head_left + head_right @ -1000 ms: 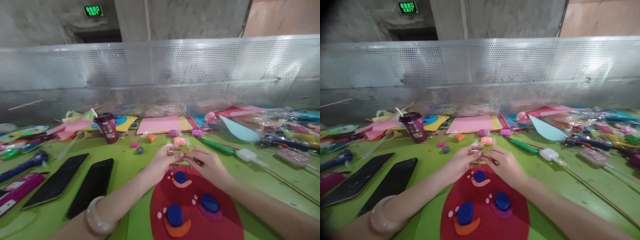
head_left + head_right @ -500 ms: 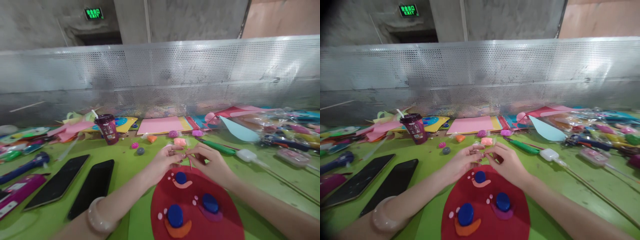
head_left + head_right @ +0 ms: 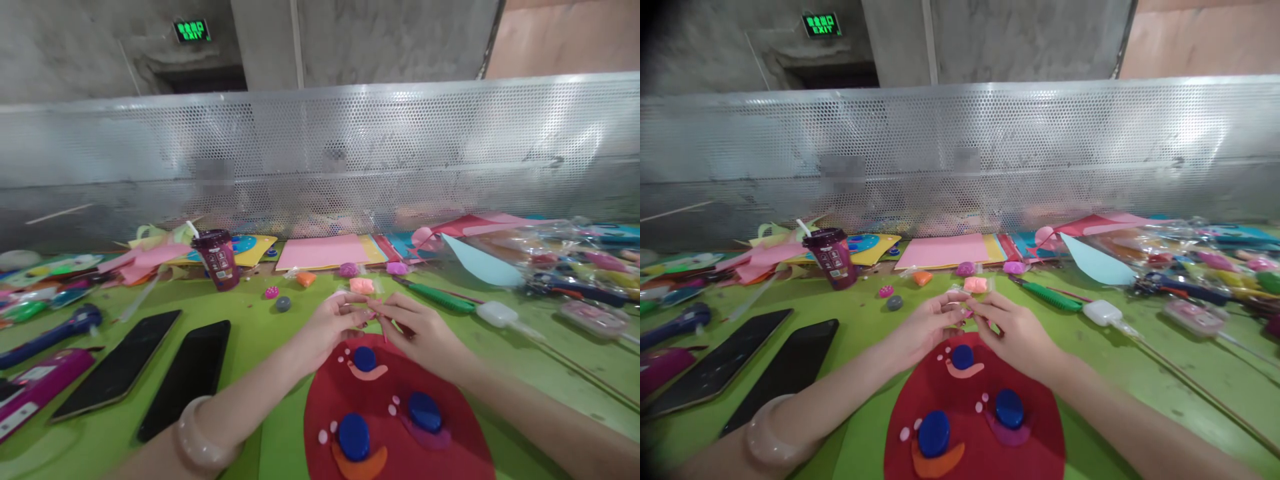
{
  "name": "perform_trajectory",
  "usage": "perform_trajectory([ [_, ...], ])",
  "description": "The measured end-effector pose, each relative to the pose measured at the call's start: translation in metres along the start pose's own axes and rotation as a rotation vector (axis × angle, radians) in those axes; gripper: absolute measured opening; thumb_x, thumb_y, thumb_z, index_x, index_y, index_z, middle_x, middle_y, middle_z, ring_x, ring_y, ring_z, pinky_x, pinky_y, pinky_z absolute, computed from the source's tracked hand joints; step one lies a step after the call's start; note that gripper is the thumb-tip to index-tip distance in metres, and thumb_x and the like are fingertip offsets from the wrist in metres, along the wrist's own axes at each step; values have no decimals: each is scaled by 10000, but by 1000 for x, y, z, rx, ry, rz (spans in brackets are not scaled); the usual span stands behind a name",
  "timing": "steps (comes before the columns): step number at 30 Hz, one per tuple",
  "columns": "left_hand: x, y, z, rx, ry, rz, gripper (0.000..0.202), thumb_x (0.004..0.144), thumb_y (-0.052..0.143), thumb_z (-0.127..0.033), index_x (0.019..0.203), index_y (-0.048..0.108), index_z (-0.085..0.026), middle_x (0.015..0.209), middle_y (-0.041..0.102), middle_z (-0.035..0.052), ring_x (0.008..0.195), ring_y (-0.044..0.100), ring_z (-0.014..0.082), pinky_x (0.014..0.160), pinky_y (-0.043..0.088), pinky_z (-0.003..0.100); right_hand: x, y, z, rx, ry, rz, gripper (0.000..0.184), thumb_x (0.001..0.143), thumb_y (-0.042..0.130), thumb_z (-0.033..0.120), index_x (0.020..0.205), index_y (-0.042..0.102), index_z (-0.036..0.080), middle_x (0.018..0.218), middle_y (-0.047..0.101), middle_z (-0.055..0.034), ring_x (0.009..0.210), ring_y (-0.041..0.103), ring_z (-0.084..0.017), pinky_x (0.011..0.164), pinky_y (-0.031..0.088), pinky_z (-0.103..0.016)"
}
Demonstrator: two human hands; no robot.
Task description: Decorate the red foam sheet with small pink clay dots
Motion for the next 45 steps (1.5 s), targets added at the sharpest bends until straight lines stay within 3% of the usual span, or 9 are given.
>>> perform_trajectory([
  [3, -1, 1, -1, -9, 0, -8, 369, 616, 798, -213, 938, 629, -148, 773, 634, 7, 719, 595, 106, 671, 453, 244, 0, -1, 0, -7, 11, -1, 241, 883, 485, 191, 1063, 643, 213, 905, 626, -67, 728, 609, -145, 675, 520, -271],
  [9, 0, 0, 0, 2, -9, -13, 386, 634, 784, -192, 974, 611, -135, 739, 629, 6, 681, 588, 98, 648, 445, 233, 3, -7, -1, -20, 96, -31, 176, 879, 534, 272, 944, 682, 202, 758, 602, -39, 537, 510, -115, 472, 462, -234],
  [22, -1, -1, 0, 39, -11, -31, 397, 608, 798, -228, 950, 616, -140, 754, 612, 14, 695, 580, 115, 631, 428, 239, 3, -5, 1, 11, 112, -13, 207, 902, 493, 289, 869, 680, 208, 742, 605, -40, 600, 549, -134, 542, 475, -258],
  [35, 0, -1, 1, 48, -16, -21, 384, 618, 797, -246, 945, 621, -151, 813, 622, 24, 715, 586, 112, 615, 429, 228, 2, -3, 2, 0, 92, -6, 150, 857, 462, 163, 876, 603, 208, 749, 548, -19, 562, 490, -108, 485, 422, -228],
  [45, -2, 1, 1, 42, -38, -27, 371, 611, 802, -231, 930, 634, -146, 847, 616, 32, 686, 584, 99, 600, 432, 222, 0, -1, 1, -46, 100, 25, 98, 847, 482, 162, 842, 564, 216, 759, 550, -11, 523, 459, -94, 443, 376, -214],
])
Point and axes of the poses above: each hand's wrist, its own x-axis towards the middle knuckle, its own y-axis out of the palm, z = x × y, the point moved 5 cm from there along x, towards the middle knuckle
